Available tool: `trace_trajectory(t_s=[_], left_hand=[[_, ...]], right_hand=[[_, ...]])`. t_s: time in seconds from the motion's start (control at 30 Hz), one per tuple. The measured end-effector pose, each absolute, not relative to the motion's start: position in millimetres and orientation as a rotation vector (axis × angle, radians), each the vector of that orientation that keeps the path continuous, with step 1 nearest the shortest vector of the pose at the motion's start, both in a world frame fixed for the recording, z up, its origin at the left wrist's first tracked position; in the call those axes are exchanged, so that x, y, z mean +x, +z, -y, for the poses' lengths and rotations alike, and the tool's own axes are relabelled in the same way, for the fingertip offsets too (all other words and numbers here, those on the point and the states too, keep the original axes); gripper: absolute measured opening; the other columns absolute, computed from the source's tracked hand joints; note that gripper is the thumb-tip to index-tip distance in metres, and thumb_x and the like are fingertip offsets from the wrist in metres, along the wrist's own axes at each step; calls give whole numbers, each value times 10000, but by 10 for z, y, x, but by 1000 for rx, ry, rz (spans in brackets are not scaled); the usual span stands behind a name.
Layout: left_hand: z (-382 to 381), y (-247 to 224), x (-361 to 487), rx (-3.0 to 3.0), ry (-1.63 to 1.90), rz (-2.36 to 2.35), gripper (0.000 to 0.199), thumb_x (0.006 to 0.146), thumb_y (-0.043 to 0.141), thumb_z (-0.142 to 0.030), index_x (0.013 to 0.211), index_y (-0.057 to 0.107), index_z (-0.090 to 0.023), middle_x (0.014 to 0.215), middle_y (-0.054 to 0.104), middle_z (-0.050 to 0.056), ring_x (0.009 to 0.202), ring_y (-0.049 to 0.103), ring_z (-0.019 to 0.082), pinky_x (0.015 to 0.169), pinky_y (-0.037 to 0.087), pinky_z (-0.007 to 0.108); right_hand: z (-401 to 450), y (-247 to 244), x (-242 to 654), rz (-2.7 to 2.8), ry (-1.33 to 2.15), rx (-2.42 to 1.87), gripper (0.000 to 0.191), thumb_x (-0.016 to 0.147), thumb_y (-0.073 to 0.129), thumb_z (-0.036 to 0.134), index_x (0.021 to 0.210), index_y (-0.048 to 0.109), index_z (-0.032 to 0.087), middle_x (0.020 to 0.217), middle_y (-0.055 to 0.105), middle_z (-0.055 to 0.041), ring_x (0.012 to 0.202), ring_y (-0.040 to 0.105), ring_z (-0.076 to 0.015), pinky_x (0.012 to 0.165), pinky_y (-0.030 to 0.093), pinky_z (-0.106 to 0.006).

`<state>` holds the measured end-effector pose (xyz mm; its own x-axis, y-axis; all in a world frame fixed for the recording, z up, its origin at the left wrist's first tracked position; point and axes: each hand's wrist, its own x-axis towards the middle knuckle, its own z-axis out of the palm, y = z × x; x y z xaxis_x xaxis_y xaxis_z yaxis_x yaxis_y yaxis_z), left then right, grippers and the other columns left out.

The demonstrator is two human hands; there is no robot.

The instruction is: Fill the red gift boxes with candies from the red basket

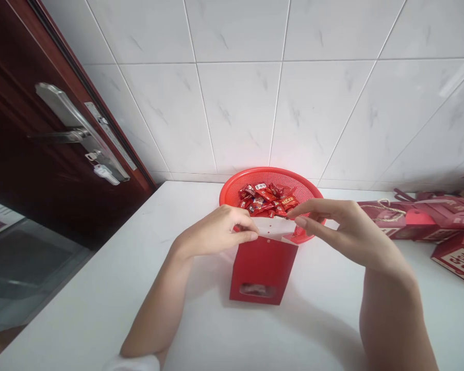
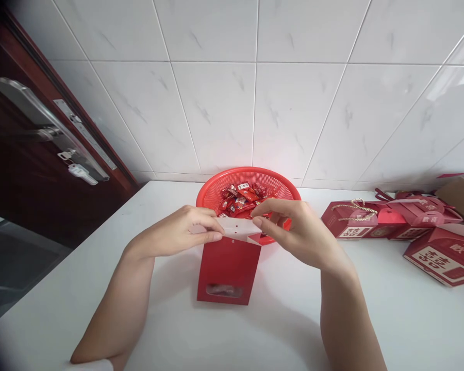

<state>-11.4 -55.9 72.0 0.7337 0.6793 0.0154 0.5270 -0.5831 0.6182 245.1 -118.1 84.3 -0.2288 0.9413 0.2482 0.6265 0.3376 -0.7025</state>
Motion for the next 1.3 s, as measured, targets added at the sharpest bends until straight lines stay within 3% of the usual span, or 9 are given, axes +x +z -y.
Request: trace_trajectory(t_s=[0.2, 0.33, 0.43, 0.67, 0.87, 0.97, 1.07, 1.17, 1.3], left_hand=[[481, 744, -202, 2132, 790, -958, 252, 943, 611, -397, 874, 754, -201, 859, 712, 28, 835, 630, 187, 786, 496, 298], [435, 754, -218, 2035, 955, -980, 293, 925, 630, -433, 801, 707, -179, 772, 639, 16, 758, 568, 169, 730, 464, 286], [410, 742, -208, 1984, 982, -959, 317, 925, 629, -450, 780, 688, -174, 740, 590, 8, 721, 524, 155, 698, 439, 280], [433, 728, -200, 1933, 1055, -927, 285, 944, 638, -426, 808, 696, -182, 785, 602, 6, 758, 533, 153, 711, 430, 279], [468, 687, -168, 1996, 1186, -897, 213, 969, 640, -388, 897, 743, -216, 874, 683, 6, 835, 590, 153, 746, 451, 258], [449, 631, -153, 1973, 1258, -879, 198, 961, 659, -398, 1022, 768, -245, 1024, 736, 25, 948, 647, 176, 805, 497, 257], [436, 603, -141, 1891, 1291, -848, 396, 928, 706, -412, 1298, 675, -277, 1201, 731, 54, 1075, 673, 213, 880, 542, 281], [449, 616, -113, 1771, 1203, -807, 656, 884, 763, -407, 1474, 498, -300, 1229, 727, 69, 1061, 700, 229, 874, 577, 306], [475, 626, -43, 1737, 1088, -704, 452, 910, 734, -401, 1320, 616, -251, 1228, 727, 85, 1028, 719, 237, 859, 593, 315]], right_hand=[[1090, 774, 2524, 1799, 695, -1340, 449, 921, 644, 578, 1166, 707, 207, 1102, 761, -111, 849, 726, -239, 698, 607, -352], [982, 688, 2467, 1724, 939, -1242, 557, 928, 642, 573, 1370, 597, 237, 1317, 673, -140, 958, 728, -253, 727, 640, -365], [926, 669, 2398, 1682, 1140, -1168, 580, 942, 634, 548, 1421, 555, 233, 1267, 691, -144, 985, 731, -266, 718, 646, -369], [907, 686, 2358, 1637, 1328, -1019, 502, 946, 657, 494, 1365, 596, 225, 1089, 744, -98, 975, 737, -252, 795, 647, -386], [889, 662, 2364, 1610, 1283, -965, 329, 927, 688, 443, 1164, 661, 217, 1092, 727, -94, 905, 725, -233, 691, 638, -345], [874, 631, 2366, 1578, 1243, -922, 259, 909, 713, 435, 1034, 676, 212, 1042, 725, -89, 848, 715, -221, 634, 620, -319], [861, 598, 2373, 1548, 1210, -885, 222, 906, 727, 409, 978, 688, 203, 999, 728, -87, 854, 721, -220, 624, 602, -289], [848, 574, 2378, 1516, 1158, -854, 191, 910, 731, 383, 950, 692, 200, 955, 727, -72, 841, 717, -202, 652, 595, -275], [843, 568, 2384, 1484, 1123, -862, 219, 901, 734, 413, 927, 680, 202, 927, 715, -65, 817, 707, -204, 631, 585, -282]])
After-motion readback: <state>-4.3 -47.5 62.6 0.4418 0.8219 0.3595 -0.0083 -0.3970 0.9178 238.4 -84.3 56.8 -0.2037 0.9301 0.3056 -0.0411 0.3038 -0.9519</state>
